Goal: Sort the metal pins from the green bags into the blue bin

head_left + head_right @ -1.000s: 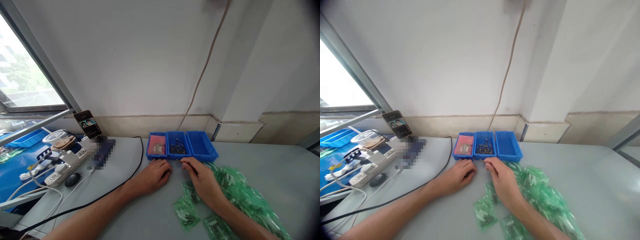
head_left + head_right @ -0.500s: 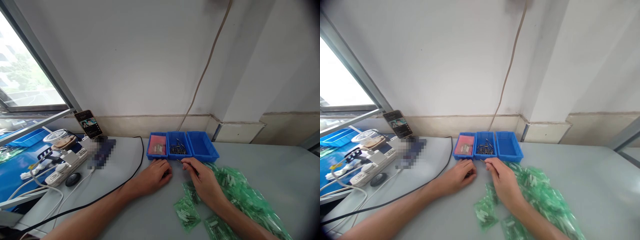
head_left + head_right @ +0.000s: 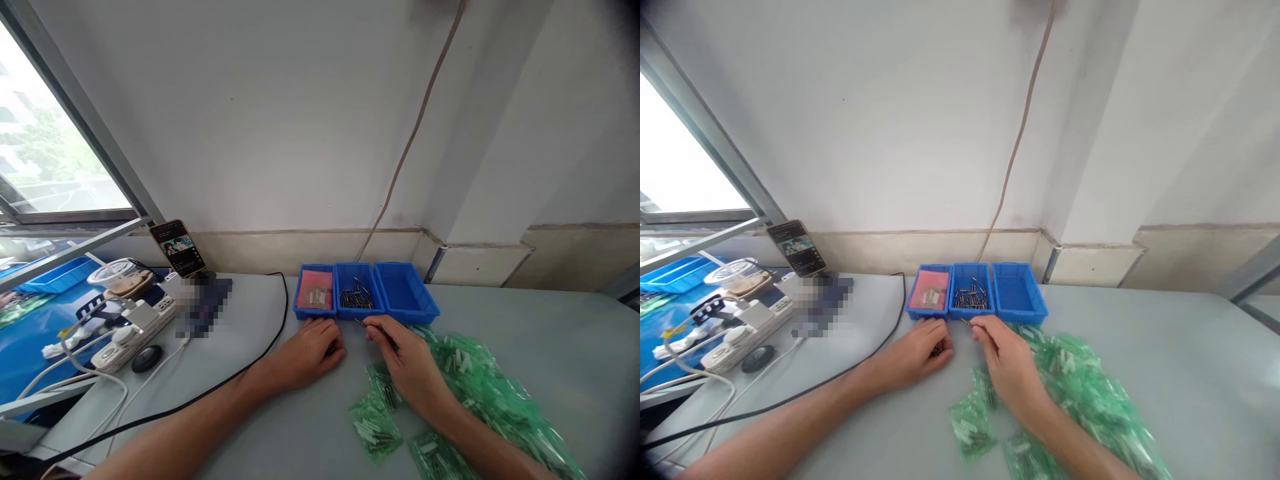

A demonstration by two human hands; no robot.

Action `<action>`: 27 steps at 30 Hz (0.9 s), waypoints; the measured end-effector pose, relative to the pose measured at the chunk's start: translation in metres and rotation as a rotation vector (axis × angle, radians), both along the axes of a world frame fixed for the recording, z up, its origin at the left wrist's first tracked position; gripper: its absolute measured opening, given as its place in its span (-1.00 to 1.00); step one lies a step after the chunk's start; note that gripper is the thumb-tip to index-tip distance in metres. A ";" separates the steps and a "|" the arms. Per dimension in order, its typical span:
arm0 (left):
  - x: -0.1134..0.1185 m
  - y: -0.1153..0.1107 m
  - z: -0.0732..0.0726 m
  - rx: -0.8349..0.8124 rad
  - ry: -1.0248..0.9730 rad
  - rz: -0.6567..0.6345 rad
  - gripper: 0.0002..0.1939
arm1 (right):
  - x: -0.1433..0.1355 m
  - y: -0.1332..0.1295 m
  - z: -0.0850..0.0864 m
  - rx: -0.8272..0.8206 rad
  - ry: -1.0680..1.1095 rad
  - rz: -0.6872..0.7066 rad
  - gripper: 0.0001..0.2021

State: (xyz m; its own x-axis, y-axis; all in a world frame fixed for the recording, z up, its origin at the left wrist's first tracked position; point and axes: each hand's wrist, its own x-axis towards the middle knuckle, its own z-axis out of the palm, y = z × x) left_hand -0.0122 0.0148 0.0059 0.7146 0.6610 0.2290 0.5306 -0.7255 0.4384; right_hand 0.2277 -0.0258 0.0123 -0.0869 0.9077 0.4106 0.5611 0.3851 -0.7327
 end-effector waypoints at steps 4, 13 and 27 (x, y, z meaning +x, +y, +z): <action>0.000 0.001 -0.001 0.004 0.000 0.002 -0.84 | 0.000 0.000 -0.001 -0.001 0.006 0.001 -0.75; 0.001 0.001 0.000 0.008 0.007 0.002 -0.82 | 0.001 0.001 -0.003 -0.010 0.008 0.007 -0.75; 0.001 0.000 0.002 0.026 0.025 -0.001 -0.76 | 0.000 0.001 -0.001 -0.035 0.009 0.010 -0.75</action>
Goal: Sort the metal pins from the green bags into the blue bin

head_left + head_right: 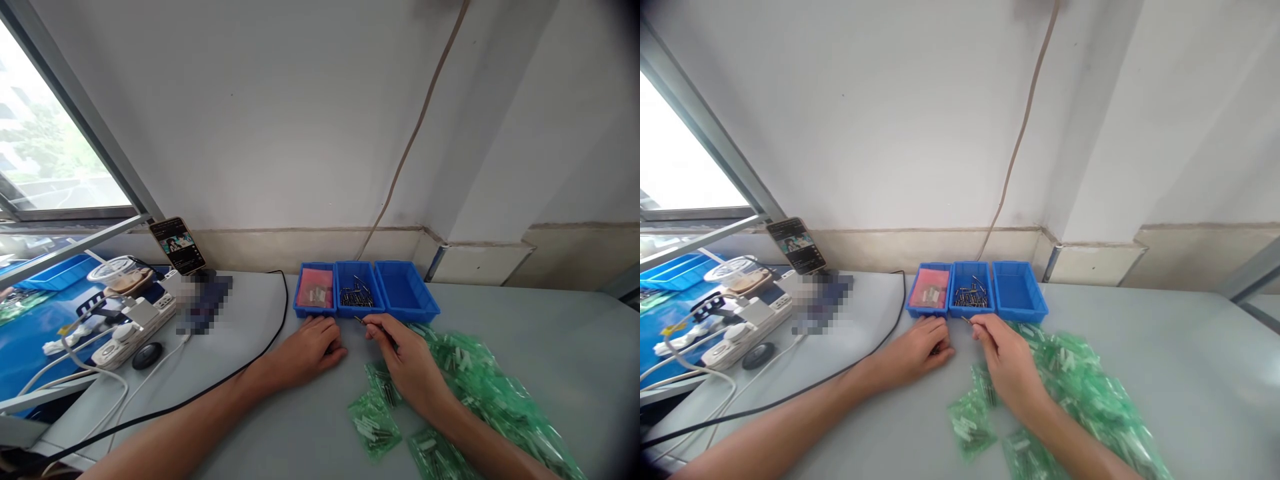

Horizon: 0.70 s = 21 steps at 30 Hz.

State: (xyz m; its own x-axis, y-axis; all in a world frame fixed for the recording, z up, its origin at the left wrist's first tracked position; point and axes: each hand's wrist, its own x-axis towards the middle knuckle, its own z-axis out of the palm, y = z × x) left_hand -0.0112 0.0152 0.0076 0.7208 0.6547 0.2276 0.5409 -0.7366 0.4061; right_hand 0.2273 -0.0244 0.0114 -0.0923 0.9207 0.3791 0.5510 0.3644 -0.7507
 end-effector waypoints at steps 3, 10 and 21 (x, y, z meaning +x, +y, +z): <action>0.001 0.000 0.000 0.002 0.002 0.000 -0.75 | -0.001 0.000 0.001 0.009 -0.004 -0.001 -0.75; 0.000 0.000 0.001 -0.001 0.011 -0.002 -0.79 | -0.001 -0.001 0.002 0.023 -0.014 -0.007 -0.75; -0.002 -0.005 0.008 0.003 0.026 -0.033 -0.69 | 0.000 -0.002 0.003 0.007 0.006 -0.041 -0.73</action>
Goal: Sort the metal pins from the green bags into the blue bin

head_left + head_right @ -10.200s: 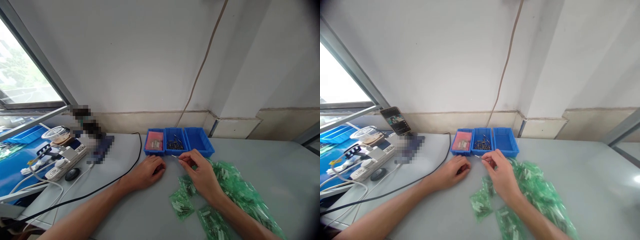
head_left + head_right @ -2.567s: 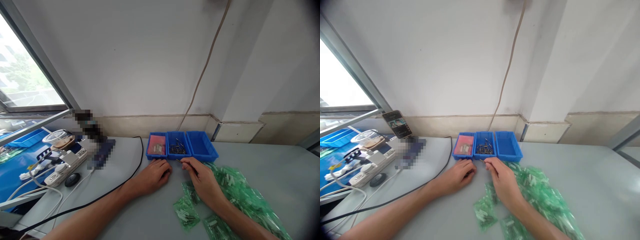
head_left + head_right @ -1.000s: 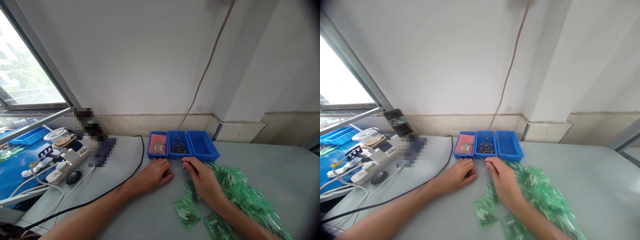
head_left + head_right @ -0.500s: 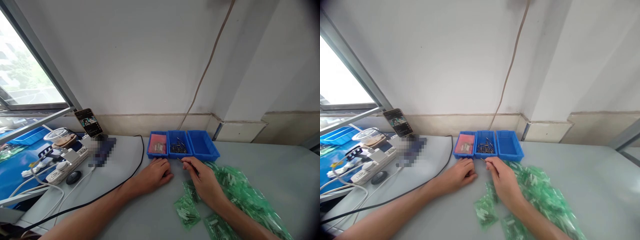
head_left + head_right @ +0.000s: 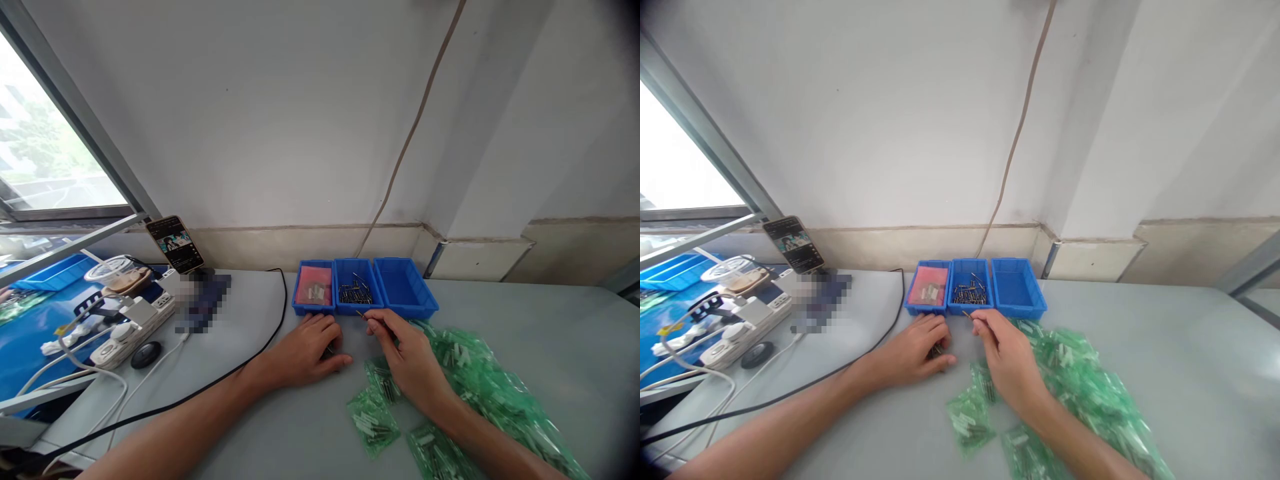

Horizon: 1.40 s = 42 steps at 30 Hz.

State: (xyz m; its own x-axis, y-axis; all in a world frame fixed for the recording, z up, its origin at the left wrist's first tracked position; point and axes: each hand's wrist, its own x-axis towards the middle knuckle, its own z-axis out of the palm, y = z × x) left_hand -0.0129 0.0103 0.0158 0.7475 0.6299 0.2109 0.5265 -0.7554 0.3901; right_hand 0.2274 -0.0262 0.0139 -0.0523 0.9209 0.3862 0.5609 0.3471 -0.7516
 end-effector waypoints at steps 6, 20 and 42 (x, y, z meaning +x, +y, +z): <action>0.000 -0.001 0.001 -0.006 0.011 -0.015 -0.58 | 0.000 0.000 0.000 -0.002 0.018 -0.005 -0.73; 0.000 -0.002 0.001 -0.006 0.001 -0.008 -0.78 | 0.001 0.001 0.000 -0.001 0.028 -0.003 -0.73; 0.001 -0.004 0.005 -0.019 -0.053 0.005 -0.88 | 0.000 0.001 0.002 -0.113 0.311 0.010 -0.71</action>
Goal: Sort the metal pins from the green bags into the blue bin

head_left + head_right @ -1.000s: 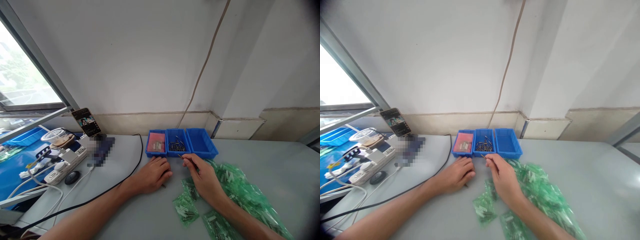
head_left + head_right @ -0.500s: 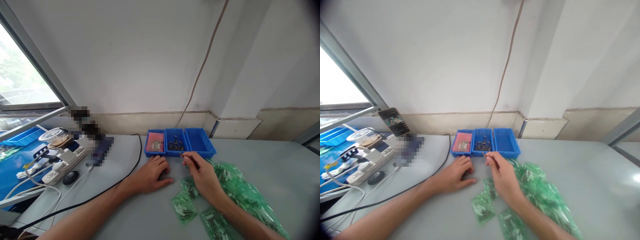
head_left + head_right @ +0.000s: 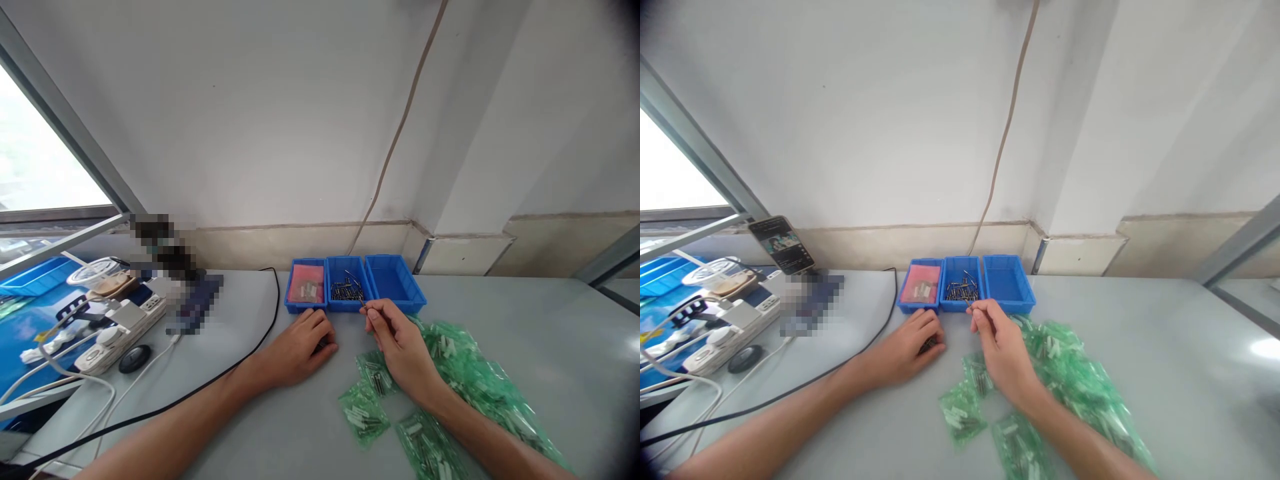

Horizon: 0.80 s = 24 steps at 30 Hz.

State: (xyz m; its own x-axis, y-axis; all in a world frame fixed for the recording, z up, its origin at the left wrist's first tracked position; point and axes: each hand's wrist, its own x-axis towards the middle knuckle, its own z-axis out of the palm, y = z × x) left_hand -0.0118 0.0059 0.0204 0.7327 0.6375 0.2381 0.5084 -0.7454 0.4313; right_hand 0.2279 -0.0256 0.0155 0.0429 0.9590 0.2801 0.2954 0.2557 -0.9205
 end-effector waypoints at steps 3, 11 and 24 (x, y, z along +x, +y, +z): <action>0.000 0.000 -0.001 0.008 -0.006 -0.001 -0.87 | 0.000 -0.003 0.001 0.083 -0.083 -0.032 -0.73; -0.001 0.002 -0.005 -0.007 0.003 -0.010 -0.87 | -0.002 -0.004 -0.001 0.087 -0.155 -0.039 -0.74; 0.000 0.002 -0.001 -0.017 0.033 -0.009 -0.86 | -0.002 -0.004 -0.002 0.067 -0.144 -0.009 -0.75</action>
State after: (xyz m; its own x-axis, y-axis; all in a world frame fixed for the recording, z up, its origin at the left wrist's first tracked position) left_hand -0.0114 0.0081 0.0189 0.7458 0.6345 0.2029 0.5159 -0.7428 0.4266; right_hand 0.2257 -0.0291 0.0130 0.0063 0.9377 0.3473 0.4259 0.3117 -0.8494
